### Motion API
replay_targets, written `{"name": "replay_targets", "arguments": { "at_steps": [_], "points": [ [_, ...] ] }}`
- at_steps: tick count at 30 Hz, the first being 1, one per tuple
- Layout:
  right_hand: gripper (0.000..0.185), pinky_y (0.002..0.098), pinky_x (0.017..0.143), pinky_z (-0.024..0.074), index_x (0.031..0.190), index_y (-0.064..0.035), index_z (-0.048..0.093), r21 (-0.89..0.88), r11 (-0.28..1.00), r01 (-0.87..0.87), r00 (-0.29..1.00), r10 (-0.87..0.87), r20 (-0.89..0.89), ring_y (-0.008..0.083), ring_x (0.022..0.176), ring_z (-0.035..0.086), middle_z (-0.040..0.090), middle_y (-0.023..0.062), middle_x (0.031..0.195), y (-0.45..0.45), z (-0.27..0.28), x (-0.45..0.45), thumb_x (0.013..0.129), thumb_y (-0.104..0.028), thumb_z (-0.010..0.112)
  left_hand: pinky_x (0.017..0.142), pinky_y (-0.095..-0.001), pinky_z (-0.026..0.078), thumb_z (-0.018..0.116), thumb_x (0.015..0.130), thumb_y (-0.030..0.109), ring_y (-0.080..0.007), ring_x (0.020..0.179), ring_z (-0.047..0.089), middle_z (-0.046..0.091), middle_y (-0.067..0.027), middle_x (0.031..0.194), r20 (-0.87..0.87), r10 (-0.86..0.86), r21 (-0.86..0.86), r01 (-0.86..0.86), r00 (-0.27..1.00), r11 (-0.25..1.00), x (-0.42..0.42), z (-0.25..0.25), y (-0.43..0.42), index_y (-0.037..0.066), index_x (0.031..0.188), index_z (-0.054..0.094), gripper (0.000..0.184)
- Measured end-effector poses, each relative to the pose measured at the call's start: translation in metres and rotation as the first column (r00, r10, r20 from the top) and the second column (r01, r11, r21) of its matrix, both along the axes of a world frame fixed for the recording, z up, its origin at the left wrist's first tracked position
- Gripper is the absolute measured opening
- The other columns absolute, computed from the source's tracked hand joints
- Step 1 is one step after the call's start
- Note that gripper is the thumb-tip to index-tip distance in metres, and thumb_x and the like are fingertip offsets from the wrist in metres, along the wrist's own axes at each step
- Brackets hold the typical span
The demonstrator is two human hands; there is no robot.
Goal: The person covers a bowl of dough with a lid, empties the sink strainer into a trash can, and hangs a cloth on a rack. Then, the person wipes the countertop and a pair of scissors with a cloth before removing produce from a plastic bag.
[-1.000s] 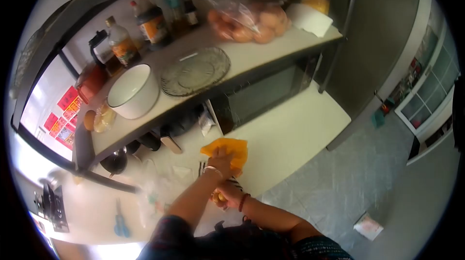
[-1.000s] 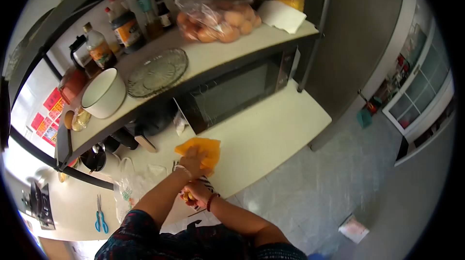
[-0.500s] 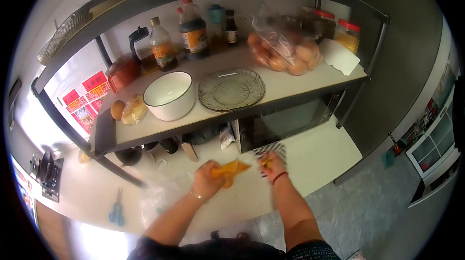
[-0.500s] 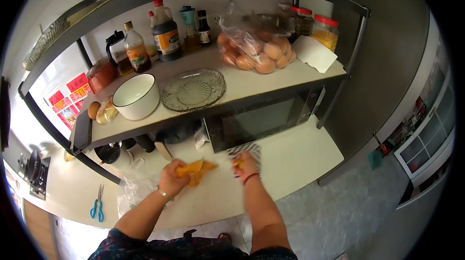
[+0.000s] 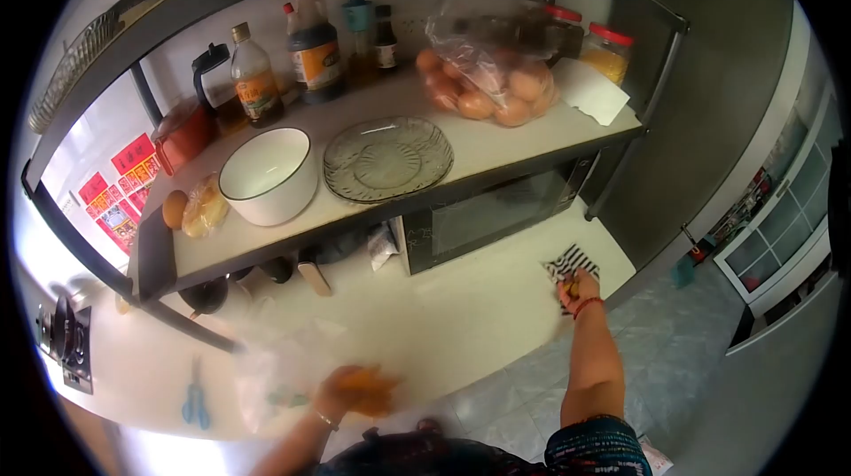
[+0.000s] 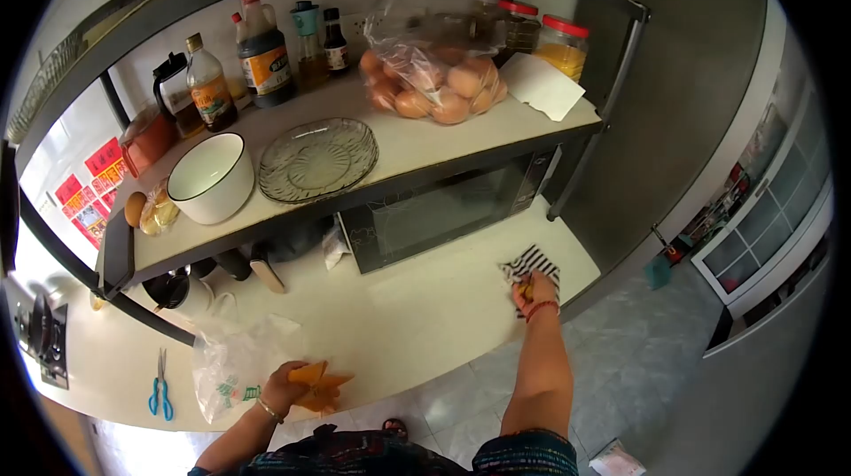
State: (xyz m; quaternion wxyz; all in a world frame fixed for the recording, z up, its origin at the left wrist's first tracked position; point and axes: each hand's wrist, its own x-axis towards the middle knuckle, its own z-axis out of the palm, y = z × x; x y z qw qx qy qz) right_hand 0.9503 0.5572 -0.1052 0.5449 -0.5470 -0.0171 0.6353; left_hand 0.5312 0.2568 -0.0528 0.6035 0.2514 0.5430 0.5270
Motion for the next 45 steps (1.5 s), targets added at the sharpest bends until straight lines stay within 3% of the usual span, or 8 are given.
{"name": "replay_targets", "arguments": {
  "at_steps": [5, 8, 13, 21, 33, 39, 44, 45],
  "points": [
    [0.030, 0.0313, 0.047, 0.0497, 0.113, -0.0230, 0.035, 0.036, 0.968, -0.247, 0.963, 0.250, -0.102, 0.0234, 0.064, 0.055, 0.055, 0.0083, 0.083, -0.081, 0.010, -0.051, 0.087, -0.018, 0.049, 0.084, -0.0288, 0.044, 0.068, 0.063, 0.005, -0.0214, 0.100, 0.053, 0.053, -0.0125, 0.107, -0.676, -0.319, -0.073, 0.371, 0.664, 0.926, 0.033, 0.011, 0.046, 0.009, 0.127, 0.036, 0.072],
    [0.055, 0.0319, 0.049, 0.0477, 0.133, -0.0263, 0.021, 0.105, 0.870, -0.482, 0.869, 0.490, -0.067, 0.0230, 0.071, 0.057, 0.057, 0.0085, 0.093, -0.138, 0.019, -0.113, 0.087, -0.024, 0.050, 0.091, -0.0337, 0.040, 0.062, 0.064, 0.006, -0.0297, 0.111, 0.044, 0.041, -0.0179, 0.122, -0.930, -0.123, 0.080, 0.514, 0.348, 0.854, 0.063, 0.013, 0.060, 0.009, 0.130, 0.032, 0.073],
    [0.055, 0.0337, 0.058, 0.0498, 0.135, -0.0184, 0.029, 0.139, 0.576, -0.806, 0.574, 0.817, -0.058, 0.0206, 0.080, 0.058, 0.057, 0.0060, 0.098, -0.184, 0.018, -0.175, 0.086, -0.028, 0.052, 0.095, -0.0370, 0.037, 0.059, 0.066, 0.006, -0.0324, 0.121, 0.034, 0.034, -0.0190, 0.131, -0.974, -0.138, -0.027, 0.514, 0.179, 0.857, 0.085, 0.006, 0.070, 0.011, 0.133, 0.029, 0.073],
    [0.031, 0.0314, 0.060, 0.0478, 0.105, -0.0087, 0.057, 0.193, 0.693, -0.695, 0.627, 0.715, -0.311, 0.0205, 0.075, 0.056, 0.059, 0.0077, 0.081, -0.176, 0.000, -0.156, 0.087, -0.032, 0.048, 0.083, -0.0357, 0.044, 0.060, 0.069, 0.011, -0.0268, 0.104, 0.047, 0.049, -0.0105, 0.109, -0.872, -0.471, -0.445, 0.611, -0.131, 0.655, 0.083, -0.019, 0.059, 0.010, 0.115, 0.049, 0.047],
    [0.034, 0.0273, 0.041, 0.0442, 0.111, -0.0128, 0.047, 0.472, 0.593, -0.652, 0.340, 0.785, -0.517, 0.0228, 0.083, 0.049, 0.049, 0.0079, 0.088, -0.238, 0.047, -0.229, 0.090, -0.039, 0.040, 0.078, -0.0361, 0.047, 0.067, 0.063, 0.023, -0.0279, 0.094, 0.055, 0.059, -0.0096, 0.096, -0.893, -0.448, -0.338, 0.588, 0.047, 0.735, -0.003, -0.042, -0.110, 0.010, 0.089, 0.063, 0.030],
    [0.036, 0.0310, 0.049, 0.0459, 0.115, -0.0141, 0.047, 0.647, 0.227, -0.728, -0.082, 0.908, -0.410, 0.0223, 0.087, 0.045, 0.049, 0.0082, 0.095, -0.355, 0.063, -0.366, 0.091, -0.040, 0.036, 0.078, -0.0396, 0.046, 0.064, 0.069, 0.024, -0.0291, 0.095, 0.055, 0.058, -0.0131, 0.098, -0.769, -0.493, -0.528, 0.030, 0.406, 0.849, -0.124, -0.049, -0.302, 0.011, 0.094, 0.062, 0.029],
    [0.033, 0.0320, 0.054, 0.0471, 0.105, -0.0141, 0.054, 0.464, 0.204, -0.862, -0.090, 0.839, -0.537, 0.0232, 0.089, 0.049, 0.053, 0.0070, 0.091, -0.464, 0.075, -0.498, 0.089, -0.040, 0.042, 0.072, -0.0360, 0.049, 0.067, 0.065, 0.027, -0.0275, 0.082, 0.061, 0.060, -0.0134, 0.092, -0.554, 0.000, -0.631, -0.420, 0.832, 0.653, -0.186, -0.018, -0.481, 0.010, 0.092, 0.060, 0.033],
    [0.033, 0.0348, 0.057, 0.0494, 0.102, -0.0138, 0.056, 0.369, 0.262, -0.891, -0.032, 0.777, -0.628, 0.0242, 0.089, 0.051, 0.055, 0.0075, 0.091, -0.484, 0.078, -0.524, 0.088, -0.040, 0.044, 0.073, -0.0355, 0.049, 0.069, 0.063, 0.026, -0.0274, 0.083, 0.061, 0.061, -0.0141, 0.091, -0.703, 0.024, -0.533, -0.549, 0.711, 0.644, -0.191, -0.032, -0.517, 0.009, 0.094, 0.060, 0.036]
  ]
}}
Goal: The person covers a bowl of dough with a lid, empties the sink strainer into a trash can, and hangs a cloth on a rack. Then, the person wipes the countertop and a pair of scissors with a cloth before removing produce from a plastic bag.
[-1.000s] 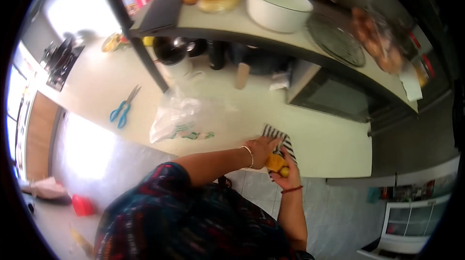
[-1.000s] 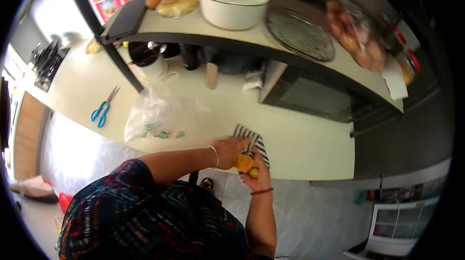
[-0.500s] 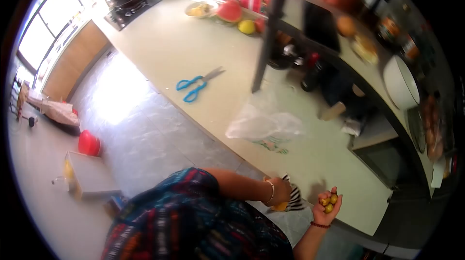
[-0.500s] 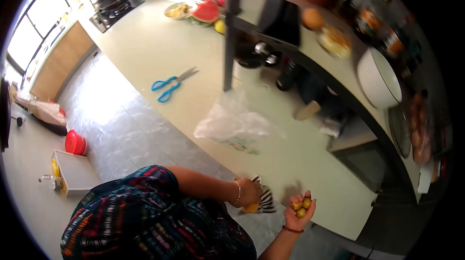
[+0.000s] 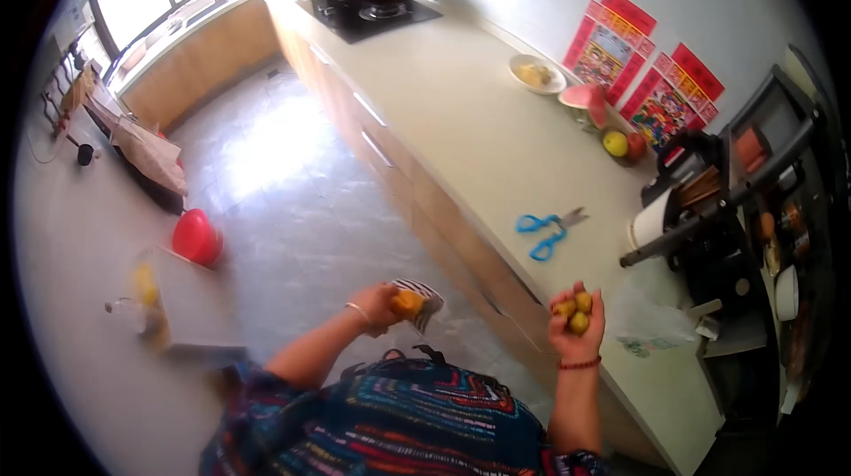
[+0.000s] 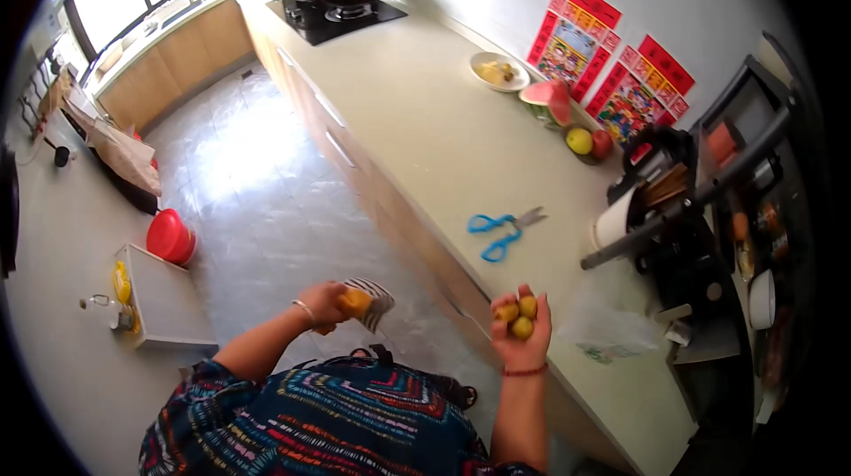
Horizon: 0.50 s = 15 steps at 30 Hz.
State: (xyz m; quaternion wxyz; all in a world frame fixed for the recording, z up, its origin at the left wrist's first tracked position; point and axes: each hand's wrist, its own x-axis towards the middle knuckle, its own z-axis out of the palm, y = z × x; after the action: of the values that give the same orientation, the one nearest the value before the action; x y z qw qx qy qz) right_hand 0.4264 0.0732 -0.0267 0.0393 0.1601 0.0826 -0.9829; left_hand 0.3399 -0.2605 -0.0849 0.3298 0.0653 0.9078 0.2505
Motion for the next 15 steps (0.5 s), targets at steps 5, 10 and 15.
{"name": "replay_targets", "arguments": {
  "at_steps": [5, 10, 15],
  "points": [
    [0.038, 0.0475, 0.079, 0.0468, 0.099, -0.0073, 0.055, -0.053, 0.998, -0.045, 0.999, 0.046, 0.024, 0.0298, 0.097, 0.053, 0.057, 0.0134, 0.098, -0.086, 0.011, -0.097, 0.086, -0.042, 0.046, 0.068, -0.0318, 0.050, 0.062, 0.058, 0.005, -0.0227, 0.073, 0.062, 0.063, -0.0142, 0.083, -0.201, 0.422, 0.236, -0.374, 0.884, 0.897, -0.015, -0.035, -0.136, 0.002, 0.096, 0.058, 0.038],
    [0.039, 0.0483, 0.082, 0.0452, 0.102, -0.0069, 0.050, 0.005, 0.996, -0.085, 0.993, 0.084, 0.087, 0.0322, 0.102, 0.052, 0.055, 0.0158, 0.104, -0.143, 0.025, -0.173, 0.088, -0.042, 0.041, 0.060, -0.0306, 0.050, 0.049, 0.056, -0.004, -0.0206, 0.065, 0.059, 0.059, -0.0091, 0.074, 0.220, 0.727, 0.700, -0.625, 0.651, 0.347, -0.037, -0.052, -0.213, -0.003, 0.091, 0.056, 0.036],
    [0.040, 0.0500, 0.087, 0.0413, 0.108, -0.0077, 0.047, 0.014, 0.989, -0.144, 0.986, 0.142, 0.092, 0.0319, 0.105, 0.049, 0.051, 0.0152, 0.113, -0.188, 0.013, -0.265, 0.090, -0.041, 0.034, 0.063, -0.0320, 0.051, 0.043, 0.059, -0.003, -0.0230, 0.066, 0.059, 0.057, -0.0124, 0.079, 0.209, 0.837, 0.646, -0.714, 0.506, 0.270, -0.061, -0.066, -0.295, -0.003, 0.094, 0.054, 0.037]
  ]
}}
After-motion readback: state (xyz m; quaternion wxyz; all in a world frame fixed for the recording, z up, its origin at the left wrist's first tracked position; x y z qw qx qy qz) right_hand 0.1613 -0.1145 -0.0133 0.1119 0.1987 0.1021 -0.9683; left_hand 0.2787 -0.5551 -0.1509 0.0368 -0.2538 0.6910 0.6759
